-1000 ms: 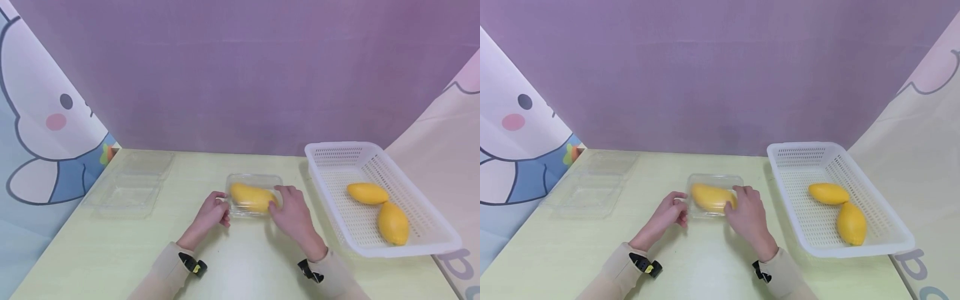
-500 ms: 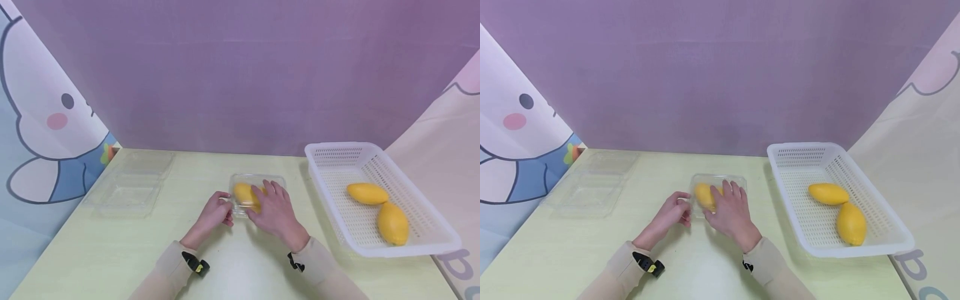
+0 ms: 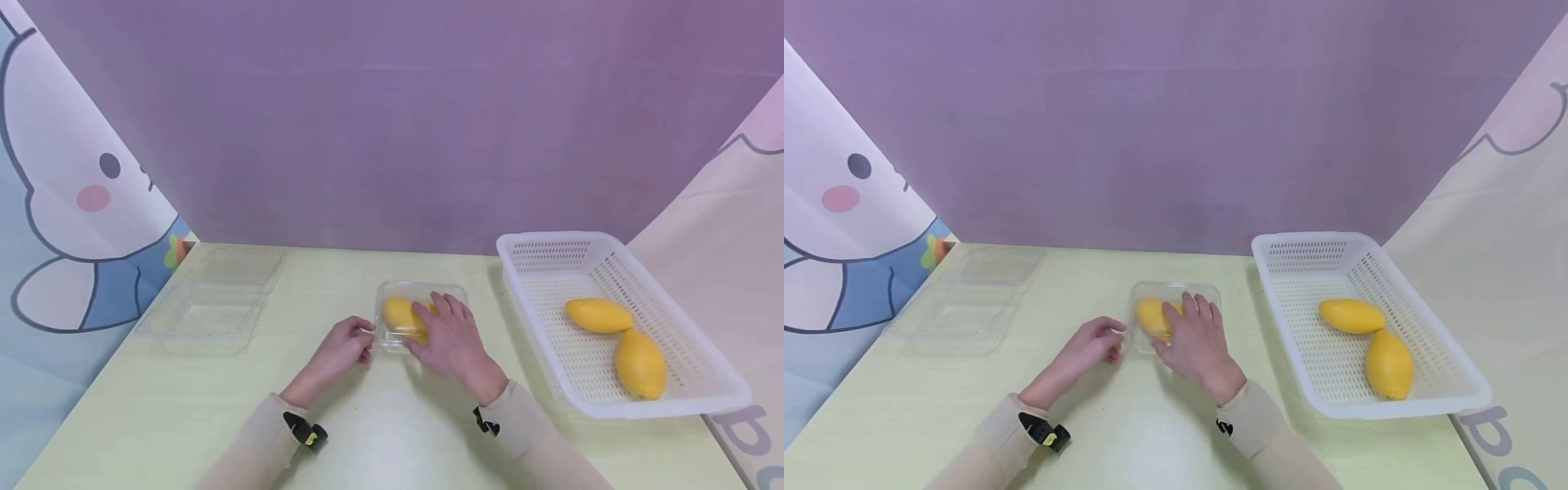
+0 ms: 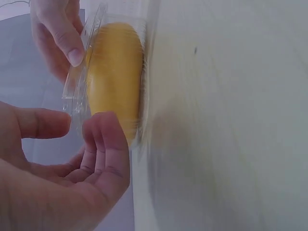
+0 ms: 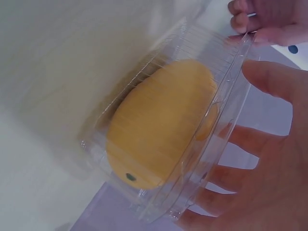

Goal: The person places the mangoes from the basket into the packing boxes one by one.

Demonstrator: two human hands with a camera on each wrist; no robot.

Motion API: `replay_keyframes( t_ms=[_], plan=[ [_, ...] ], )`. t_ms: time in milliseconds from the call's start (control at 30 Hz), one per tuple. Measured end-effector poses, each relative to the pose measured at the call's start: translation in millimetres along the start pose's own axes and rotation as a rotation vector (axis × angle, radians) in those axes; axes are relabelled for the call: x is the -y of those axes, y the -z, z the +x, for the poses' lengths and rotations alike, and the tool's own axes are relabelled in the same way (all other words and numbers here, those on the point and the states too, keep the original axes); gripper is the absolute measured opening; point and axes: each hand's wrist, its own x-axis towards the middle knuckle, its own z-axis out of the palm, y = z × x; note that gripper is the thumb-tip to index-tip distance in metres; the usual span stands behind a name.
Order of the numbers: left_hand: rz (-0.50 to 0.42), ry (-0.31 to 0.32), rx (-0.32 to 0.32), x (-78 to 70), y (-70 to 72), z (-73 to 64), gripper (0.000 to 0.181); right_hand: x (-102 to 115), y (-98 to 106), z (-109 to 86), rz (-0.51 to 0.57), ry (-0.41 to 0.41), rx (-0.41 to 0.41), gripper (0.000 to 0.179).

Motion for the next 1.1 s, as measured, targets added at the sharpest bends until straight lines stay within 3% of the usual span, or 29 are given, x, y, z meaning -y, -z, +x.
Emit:
replay_keyframes(
  t_ms=[167,400,667,900,1100],
  plan=[
    [0.107,-0.042,-0.007,-0.1,12.4,-5.9,0.026,-2.9,1.1,2.6,0.019,0.002,0.005,0.065],
    [0.391,-0.184,-0.093,3.1,28.2,-15.0,0.022,-7.3,2.4,6.7,0.021,0.023,-0.004,0.067],
    [0.56,-0.262,-0.13,-4.0,52.2,-23.7,0.026,-11.3,5.5,9.0,0.044,0.014,0.012,0.066],
    [0.722,-0.34,-0.212,-14.3,75.1,-27.2,0.027,-12.9,5.0,10.1,0.034,0.014,0.005,0.065],
    [0.785,-0.373,-0.281,-19.0,101.6,-26.1,0.026,-14.8,4.7,10.5,0.019,0.027,-0.011,0.065]
  ],
)
